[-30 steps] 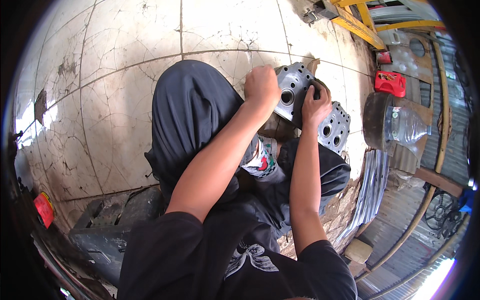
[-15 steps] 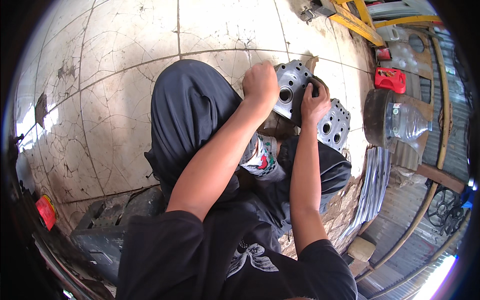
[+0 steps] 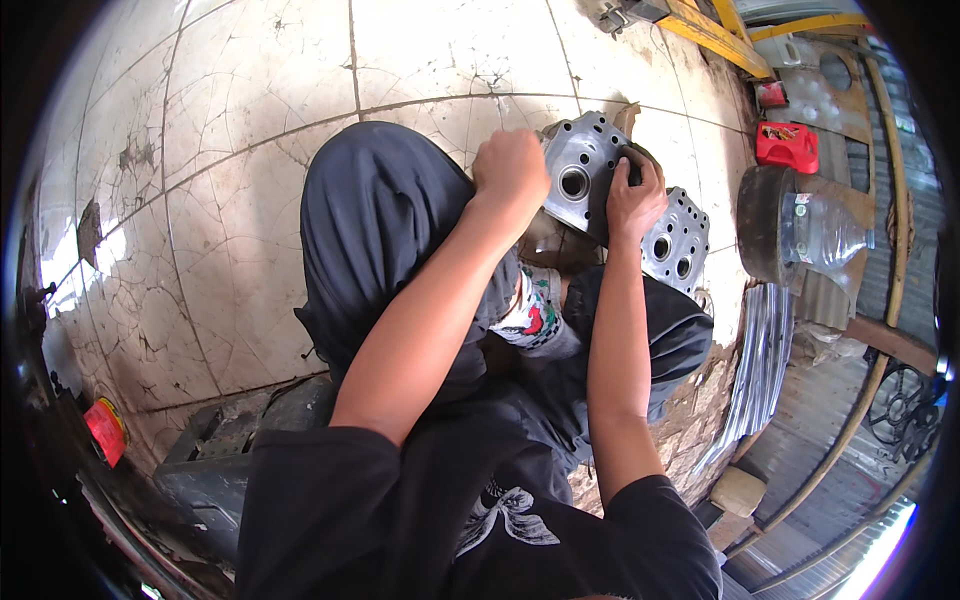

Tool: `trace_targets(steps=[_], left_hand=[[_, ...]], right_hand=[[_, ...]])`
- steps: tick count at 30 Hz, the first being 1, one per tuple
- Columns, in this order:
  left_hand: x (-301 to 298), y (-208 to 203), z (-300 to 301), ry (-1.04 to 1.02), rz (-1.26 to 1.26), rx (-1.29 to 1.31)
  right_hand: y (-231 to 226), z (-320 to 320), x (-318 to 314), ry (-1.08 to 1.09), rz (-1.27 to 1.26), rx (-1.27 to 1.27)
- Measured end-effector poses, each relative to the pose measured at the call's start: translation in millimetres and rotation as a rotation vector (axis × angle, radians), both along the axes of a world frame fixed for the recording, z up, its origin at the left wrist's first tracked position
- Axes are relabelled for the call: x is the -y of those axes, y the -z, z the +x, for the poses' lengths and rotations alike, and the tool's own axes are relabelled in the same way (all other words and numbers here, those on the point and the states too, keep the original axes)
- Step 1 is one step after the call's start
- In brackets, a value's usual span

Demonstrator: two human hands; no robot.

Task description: The person sits on the floor and scrubs a metal engine cylinder head with a small abrasive pad, repeatedly rubbing the surface and holes. The person rotates the part to access different areas and continues scrubbing until the end of the clip.

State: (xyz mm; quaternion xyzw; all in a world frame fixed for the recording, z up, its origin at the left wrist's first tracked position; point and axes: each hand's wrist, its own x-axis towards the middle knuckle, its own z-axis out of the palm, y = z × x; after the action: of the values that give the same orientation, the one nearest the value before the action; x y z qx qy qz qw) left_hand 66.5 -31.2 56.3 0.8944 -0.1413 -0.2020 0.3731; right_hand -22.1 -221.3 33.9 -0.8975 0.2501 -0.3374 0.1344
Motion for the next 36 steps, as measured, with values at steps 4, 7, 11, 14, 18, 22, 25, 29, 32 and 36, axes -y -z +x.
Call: trace_targets(steps=[4, 7, 11, 14, 18, 22, 25, 29, 32, 36], left_hand=[[-9, -6, -1, 0.002, 0.01, -0.055], [12, 2, 13, -0.099, -0.055, 0.001], [11, 11, 14, -0.067, -0.034, -0.023], [-4, -6, 2, -0.006, 0.05, -0.122], [7, 13, 15, -0.083, -0.05, 0.003], [17, 6, 28, -0.089, -0.052, -0.073], [3, 6, 19, 0.004, 0.037, -0.089], [-4, -2, 17, 0.011, 0.048, -0.135], [7, 2, 26, -0.059, 0.002, -0.093], [-3, 1, 21, 0.07, 0.135, -0.057]], right_hand=[[-1, 1, -1, 0.006, -0.015, -0.024], [-1, 2, -2, 0.001, -0.017, -0.023], [0, 2, -3, -0.006, -0.041, -0.014], [3, -5, 3, 0.001, -0.037, 0.004], [-1, 0, -5, 0.007, -0.025, 0.004], [4, 1, 1, 0.004, -0.033, -0.006], [8, -4, 7, 0.03, -0.051, -0.034], [0, -2, -2, 0.001, -0.013, 0.016], [2, 3, -4, 0.014, 0.008, 0.003], [3, 1, 0, 0.01, -0.016, 0.0]])
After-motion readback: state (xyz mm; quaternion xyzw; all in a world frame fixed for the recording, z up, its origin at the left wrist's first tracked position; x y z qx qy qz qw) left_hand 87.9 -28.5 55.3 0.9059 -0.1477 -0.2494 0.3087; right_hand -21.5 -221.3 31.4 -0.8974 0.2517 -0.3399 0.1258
